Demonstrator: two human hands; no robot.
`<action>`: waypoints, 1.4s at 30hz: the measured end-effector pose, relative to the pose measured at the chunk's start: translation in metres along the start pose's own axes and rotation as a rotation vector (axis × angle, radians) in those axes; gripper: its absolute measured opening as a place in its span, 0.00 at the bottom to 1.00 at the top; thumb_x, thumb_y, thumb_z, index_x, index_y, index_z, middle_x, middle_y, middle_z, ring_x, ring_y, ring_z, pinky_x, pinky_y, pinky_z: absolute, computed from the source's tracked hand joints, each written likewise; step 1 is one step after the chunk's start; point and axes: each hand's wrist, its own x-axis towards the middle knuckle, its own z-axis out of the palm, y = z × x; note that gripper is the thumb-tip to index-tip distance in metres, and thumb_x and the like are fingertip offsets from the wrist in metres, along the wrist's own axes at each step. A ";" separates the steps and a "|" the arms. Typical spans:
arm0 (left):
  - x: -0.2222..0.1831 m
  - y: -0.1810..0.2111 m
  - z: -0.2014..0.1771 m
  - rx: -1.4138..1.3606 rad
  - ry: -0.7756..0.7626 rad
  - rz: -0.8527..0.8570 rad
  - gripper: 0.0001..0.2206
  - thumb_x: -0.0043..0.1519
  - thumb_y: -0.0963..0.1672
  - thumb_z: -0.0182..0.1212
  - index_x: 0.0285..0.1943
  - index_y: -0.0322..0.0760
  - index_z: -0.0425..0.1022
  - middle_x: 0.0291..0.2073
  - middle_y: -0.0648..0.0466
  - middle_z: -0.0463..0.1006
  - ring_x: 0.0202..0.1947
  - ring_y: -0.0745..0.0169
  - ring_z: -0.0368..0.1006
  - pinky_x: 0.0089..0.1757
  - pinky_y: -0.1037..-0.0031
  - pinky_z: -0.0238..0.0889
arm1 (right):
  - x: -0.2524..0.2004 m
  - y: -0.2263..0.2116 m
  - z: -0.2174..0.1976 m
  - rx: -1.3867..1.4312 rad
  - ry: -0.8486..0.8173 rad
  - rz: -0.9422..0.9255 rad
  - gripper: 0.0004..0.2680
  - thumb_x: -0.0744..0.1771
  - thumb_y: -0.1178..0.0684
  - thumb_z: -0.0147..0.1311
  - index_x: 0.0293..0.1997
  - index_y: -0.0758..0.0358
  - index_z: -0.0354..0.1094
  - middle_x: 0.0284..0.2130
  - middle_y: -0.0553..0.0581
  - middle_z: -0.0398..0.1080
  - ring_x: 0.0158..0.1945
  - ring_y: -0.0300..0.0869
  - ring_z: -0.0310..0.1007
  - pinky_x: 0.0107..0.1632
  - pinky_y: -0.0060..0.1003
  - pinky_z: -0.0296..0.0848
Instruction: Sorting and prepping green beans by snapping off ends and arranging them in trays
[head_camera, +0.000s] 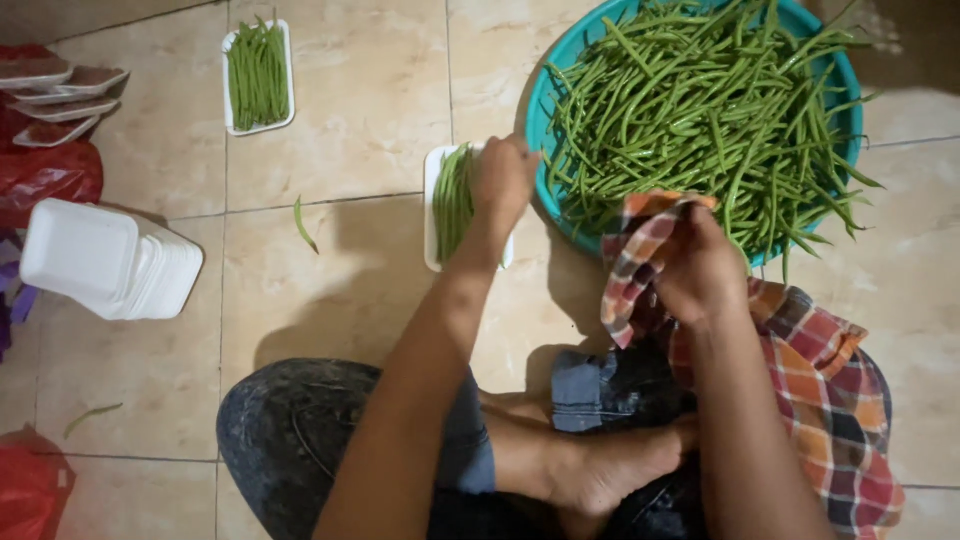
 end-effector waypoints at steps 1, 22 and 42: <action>0.001 0.009 0.012 -0.001 -0.003 0.002 0.10 0.63 0.45 0.63 0.41 0.32 0.82 0.38 0.34 0.80 0.49 0.27 0.78 0.50 0.45 0.73 | 0.004 -0.001 -0.010 0.001 0.003 -0.002 0.08 0.72 0.42 0.42 0.47 0.49 0.65 0.41 0.43 0.69 0.40 0.35 0.64 0.40 0.32 0.59; -0.022 0.092 0.057 -0.432 0.240 0.022 0.09 0.54 0.49 0.67 0.38 0.45 0.79 0.36 0.50 0.83 0.40 0.42 0.82 0.43 0.48 0.74 | 0.052 0.019 -0.072 0.494 0.088 0.007 0.15 0.70 0.41 0.45 0.50 0.62 0.70 0.48 0.61 0.77 0.57 0.55 0.77 0.66 0.60 0.71; -0.154 0.107 0.067 -0.366 -0.039 0.206 0.06 0.59 0.45 0.67 0.43 0.42 0.82 0.38 0.46 0.85 0.45 0.43 0.81 0.46 0.56 0.75 | 0.085 0.044 -0.106 0.228 0.291 -0.219 0.09 0.72 0.49 0.50 0.41 0.64 0.67 0.37 0.62 0.75 0.40 0.51 0.78 0.48 0.51 0.79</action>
